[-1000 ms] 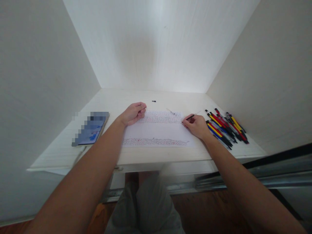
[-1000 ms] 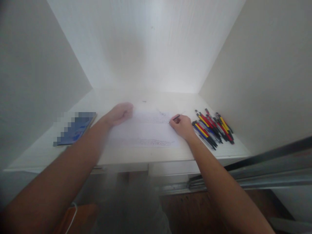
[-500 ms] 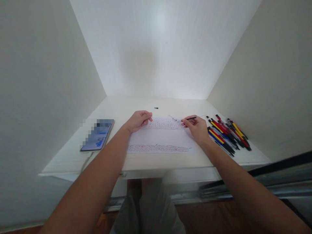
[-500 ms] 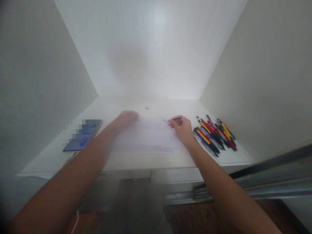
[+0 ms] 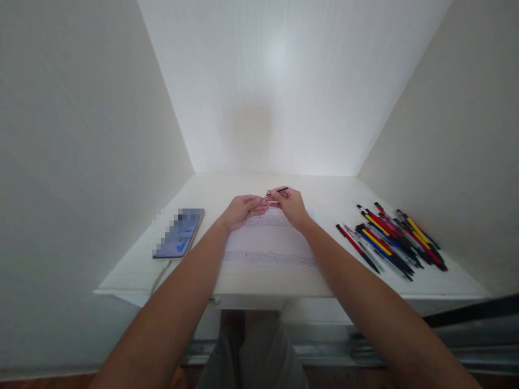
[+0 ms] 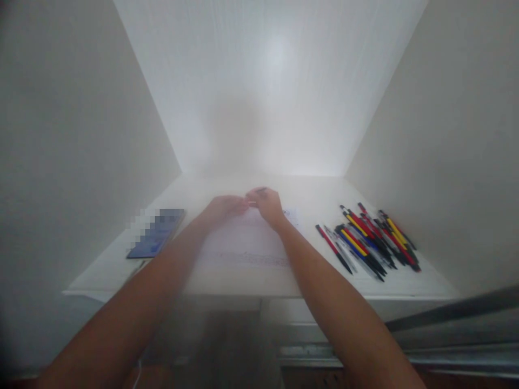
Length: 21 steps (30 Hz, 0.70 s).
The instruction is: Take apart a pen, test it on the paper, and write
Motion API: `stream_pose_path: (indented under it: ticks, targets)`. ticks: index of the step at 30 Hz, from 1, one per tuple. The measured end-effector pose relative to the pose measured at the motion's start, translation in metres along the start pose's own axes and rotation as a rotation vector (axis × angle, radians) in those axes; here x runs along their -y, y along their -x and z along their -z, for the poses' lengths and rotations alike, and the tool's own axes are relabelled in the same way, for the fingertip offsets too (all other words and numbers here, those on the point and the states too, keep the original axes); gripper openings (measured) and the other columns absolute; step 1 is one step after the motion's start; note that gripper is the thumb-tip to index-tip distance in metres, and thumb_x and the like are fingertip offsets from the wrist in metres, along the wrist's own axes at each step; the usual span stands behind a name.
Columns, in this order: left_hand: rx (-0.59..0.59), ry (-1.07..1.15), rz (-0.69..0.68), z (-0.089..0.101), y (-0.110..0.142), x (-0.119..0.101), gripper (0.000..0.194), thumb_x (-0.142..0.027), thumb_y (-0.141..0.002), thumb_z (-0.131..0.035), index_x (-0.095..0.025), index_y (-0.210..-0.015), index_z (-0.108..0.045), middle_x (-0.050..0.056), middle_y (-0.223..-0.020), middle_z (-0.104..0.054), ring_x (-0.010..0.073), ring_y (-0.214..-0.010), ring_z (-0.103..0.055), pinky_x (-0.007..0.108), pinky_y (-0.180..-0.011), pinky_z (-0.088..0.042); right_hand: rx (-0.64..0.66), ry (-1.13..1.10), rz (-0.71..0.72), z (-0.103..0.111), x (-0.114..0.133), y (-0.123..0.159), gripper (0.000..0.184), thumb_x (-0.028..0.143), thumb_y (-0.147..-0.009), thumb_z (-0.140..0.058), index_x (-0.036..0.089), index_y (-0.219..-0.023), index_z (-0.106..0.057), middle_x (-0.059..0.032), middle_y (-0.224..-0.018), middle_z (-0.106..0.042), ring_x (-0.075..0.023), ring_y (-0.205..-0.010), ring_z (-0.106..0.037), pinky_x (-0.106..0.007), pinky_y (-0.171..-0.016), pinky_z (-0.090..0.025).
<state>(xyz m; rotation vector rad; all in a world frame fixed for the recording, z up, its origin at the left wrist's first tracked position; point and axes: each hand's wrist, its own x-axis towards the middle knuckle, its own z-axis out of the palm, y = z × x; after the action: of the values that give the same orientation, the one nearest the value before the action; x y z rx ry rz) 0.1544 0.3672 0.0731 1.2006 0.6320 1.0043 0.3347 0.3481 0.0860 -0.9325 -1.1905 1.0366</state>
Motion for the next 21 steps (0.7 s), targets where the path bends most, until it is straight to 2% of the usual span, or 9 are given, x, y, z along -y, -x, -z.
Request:
stream_pose_path:
  ticks: [4, 10, 17, 21]
  targets:
    - [0.006, -0.055, 0.010, -0.0023, 0.0007, -0.0034, 0.029, -0.032, -0.076, -0.088, -0.009, -0.092, -0.078, 0.016, -0.100, -0.078, 0.0209, -0.089, -0.073, 0.040, -0.097, -0.056, 0.023, 0.067, 0.022, 0.0048, -0.0021, -0.0013, 0.019, 0.036, -0.076, -0.077, 0.017, -0.079, -0.072, -0.0066, -0.082, -0.075, -0.0190, -0.078, -0.072, -0.036, -0.076, -0.063]
    - [0.029, -0.080, 0.001, -0.0007, 0.0005, -0.0018, 0.026, -0.032, -0.082, -0.083, -0.010, -0.096, -0.077, 0.017, -0.105, -0.078, 0.0207, -0.093, -0.073, 0.040, -0.098, -0.055, 0.040, 0.149, 0.046, 0.0037, -0.0025, -0.0016, 0.013, 0.030, -0.078, -0.073, 0.017, -0.077, -0.073, -0.0057, -0.080, -0.075, -0.0175, -0.074, -0.071, -0.036, -0.075, -0.063]
    - [0.032, -0.154, -0.007, -0.0021, 0.0017, -0.0055, 0.019, -0.027, -0.083, -0.082, -0.010, -0.092, -0.078, 0.016, -0.103, -0.078, 0.0188, -0.090, -0.072, 0.036, -0.094, -0.057, 0.028, 0.134, 0.034, 0.0037, 0.0005, 0.0005, 0.014, 0.030, -0.080, -0.073, 0.016, -0.081, -0.074, -0.0082, -0.086, -0.076, -0.0183, -0.079, -0.072, -0.036, -0.078, -0.063]
    - [0.024, -0.195, -0.007, -0.0046, 0.0027, -0.0061, 0.022, -0.028, -0.082, -0.082, -0.009, -0.092, -0.077, 0.017, -0.101, -0.078, 0.0189, -0.086, -0.072, 0.036, -0.091, -0.057, 0.067, 0.252, 0.049, 0.0075, -0.0032, -0.0010, 0.015, 0.032, -0.080, -0.072, 0.016, -0.079, -0.075, -0.0062, -0.080, -0.076, -0.0181, -0.076, -0.071, -0.034, -0.074, -0.061]
